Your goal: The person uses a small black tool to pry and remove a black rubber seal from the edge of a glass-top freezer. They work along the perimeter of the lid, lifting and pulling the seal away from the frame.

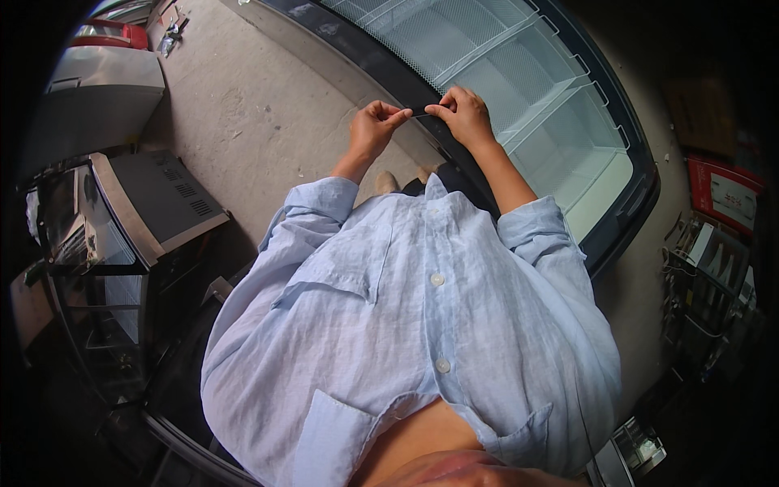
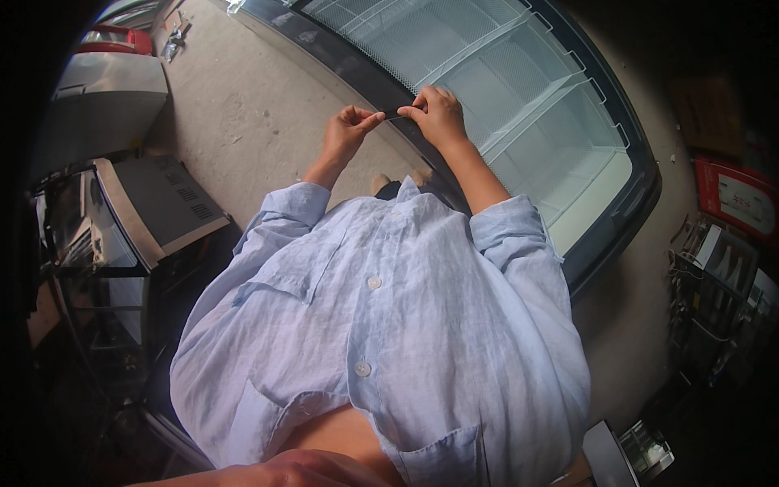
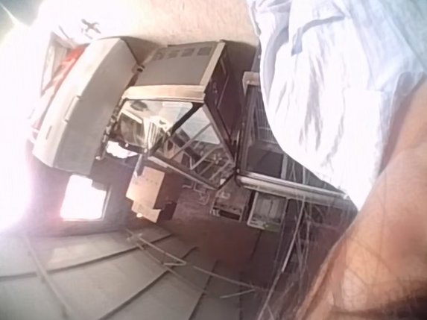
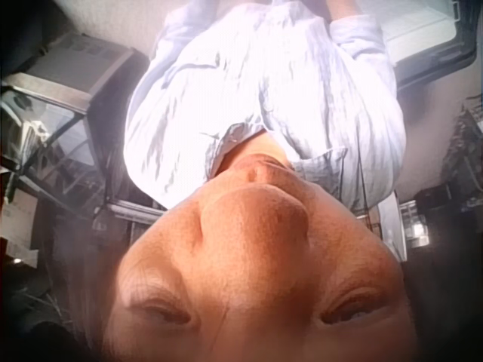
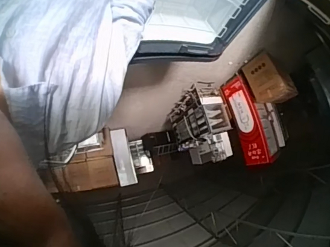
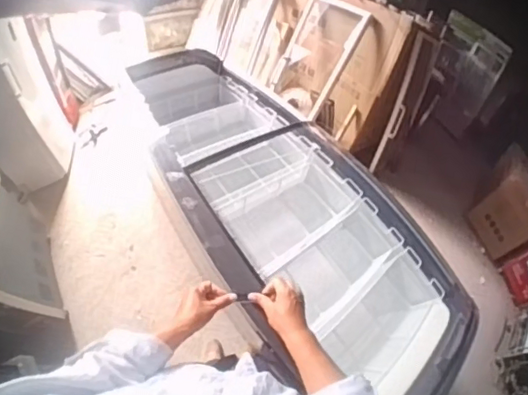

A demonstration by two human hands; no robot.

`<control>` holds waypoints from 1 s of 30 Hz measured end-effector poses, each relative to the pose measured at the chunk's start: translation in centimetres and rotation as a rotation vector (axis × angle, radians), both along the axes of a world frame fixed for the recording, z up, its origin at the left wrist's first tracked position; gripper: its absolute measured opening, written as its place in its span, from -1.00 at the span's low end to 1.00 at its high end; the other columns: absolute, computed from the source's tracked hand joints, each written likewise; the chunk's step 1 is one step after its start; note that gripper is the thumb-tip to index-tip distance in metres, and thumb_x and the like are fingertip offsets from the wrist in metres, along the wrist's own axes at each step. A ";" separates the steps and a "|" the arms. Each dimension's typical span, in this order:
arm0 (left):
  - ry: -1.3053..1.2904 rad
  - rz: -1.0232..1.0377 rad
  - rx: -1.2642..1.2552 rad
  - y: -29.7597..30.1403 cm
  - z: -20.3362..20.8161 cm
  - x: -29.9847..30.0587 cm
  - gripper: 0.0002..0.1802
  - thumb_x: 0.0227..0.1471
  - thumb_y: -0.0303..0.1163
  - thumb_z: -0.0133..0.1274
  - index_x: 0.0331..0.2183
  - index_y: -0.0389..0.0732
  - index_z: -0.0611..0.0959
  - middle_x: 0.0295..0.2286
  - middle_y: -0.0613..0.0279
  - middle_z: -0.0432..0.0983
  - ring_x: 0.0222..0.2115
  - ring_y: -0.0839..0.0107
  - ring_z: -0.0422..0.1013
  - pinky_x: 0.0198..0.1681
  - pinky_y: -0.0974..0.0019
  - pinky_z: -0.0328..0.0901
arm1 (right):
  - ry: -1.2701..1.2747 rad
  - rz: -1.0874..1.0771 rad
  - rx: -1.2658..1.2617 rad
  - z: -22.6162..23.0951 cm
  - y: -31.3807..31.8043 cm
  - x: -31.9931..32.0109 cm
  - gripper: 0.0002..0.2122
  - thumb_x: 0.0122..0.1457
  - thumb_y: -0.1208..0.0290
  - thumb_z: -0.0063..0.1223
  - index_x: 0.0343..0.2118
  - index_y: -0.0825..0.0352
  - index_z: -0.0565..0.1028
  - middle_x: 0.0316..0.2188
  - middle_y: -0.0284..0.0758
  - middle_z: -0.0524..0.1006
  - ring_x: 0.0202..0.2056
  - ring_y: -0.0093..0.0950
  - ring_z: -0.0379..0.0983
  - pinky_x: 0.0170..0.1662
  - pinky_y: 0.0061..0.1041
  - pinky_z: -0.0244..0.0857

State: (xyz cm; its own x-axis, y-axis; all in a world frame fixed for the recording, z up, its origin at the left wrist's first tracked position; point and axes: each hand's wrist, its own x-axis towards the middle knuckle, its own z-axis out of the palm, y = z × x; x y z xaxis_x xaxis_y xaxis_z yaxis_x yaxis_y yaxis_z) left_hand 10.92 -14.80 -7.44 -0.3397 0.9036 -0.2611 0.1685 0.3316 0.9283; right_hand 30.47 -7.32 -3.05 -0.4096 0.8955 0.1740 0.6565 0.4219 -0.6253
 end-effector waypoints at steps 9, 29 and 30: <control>-0.044 -0.077 -0.058 -0.9 1.5 0.5 -0.66 -0.09 -0.18 0.37 -0.50 -0.22 0.61 -0.57 0.40 0.50 -0.54 0.65 0.34 -0.48 0.51 0.23 | -0.033 0.020 -0.120 0.6 -0.3 0.8 -0.63 -0.10 0.11 0.39 -0.56 0.32 0.47 -0.64 -0.36 0.45 -0.55 -0.42 0.40 -0.41 -0.43 0.29; 0.521 -0.022 -0.086 3.3 4.9 1.3 -0.58 -0.20 0.10 0.27 -0.54 -0.08 0.70 -0.59 0.25 0.61 -0.50 0.28 0.52 -0.23 0.19 0.20 | 0.017 0.020 -0.153 -0.2 4.9 -0.2 -0.65 -0.11 0.13 0.38 -0.53 0.31 0.48 -0.53 -0.29 0.52 -0.39 -0.30 0.47 -0.27 -0.34 0.34; 0.517 -0.013 -0.075 3.5 4.7 1.2 -0.58 -0.20 0.11 0.27 -0.54 -0.08 0.70 -0.59 0.25 0.61 -0.50 0.28 0.52 -0.22 0.19 0.20 | 0.022 0.012 -0.203 0.0 4.8 -0.2 -0.64 -0.11 0.13 0.38 -0.53 0.32 0.48 -0.53 -0.29 0.52 -0.39 -0.30 0.47 -0.27 -0.33 0.33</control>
State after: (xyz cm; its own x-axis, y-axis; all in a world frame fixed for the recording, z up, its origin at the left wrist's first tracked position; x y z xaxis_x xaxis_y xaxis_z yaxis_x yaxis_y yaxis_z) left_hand 12.10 -11.31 -2.78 -0.4301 0.8938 -0.1268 0.6032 0.3890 0.6963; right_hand 30.31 -2.54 -3.05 -0.4188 0.9081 -0.0009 0.6374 0.2933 -0.7125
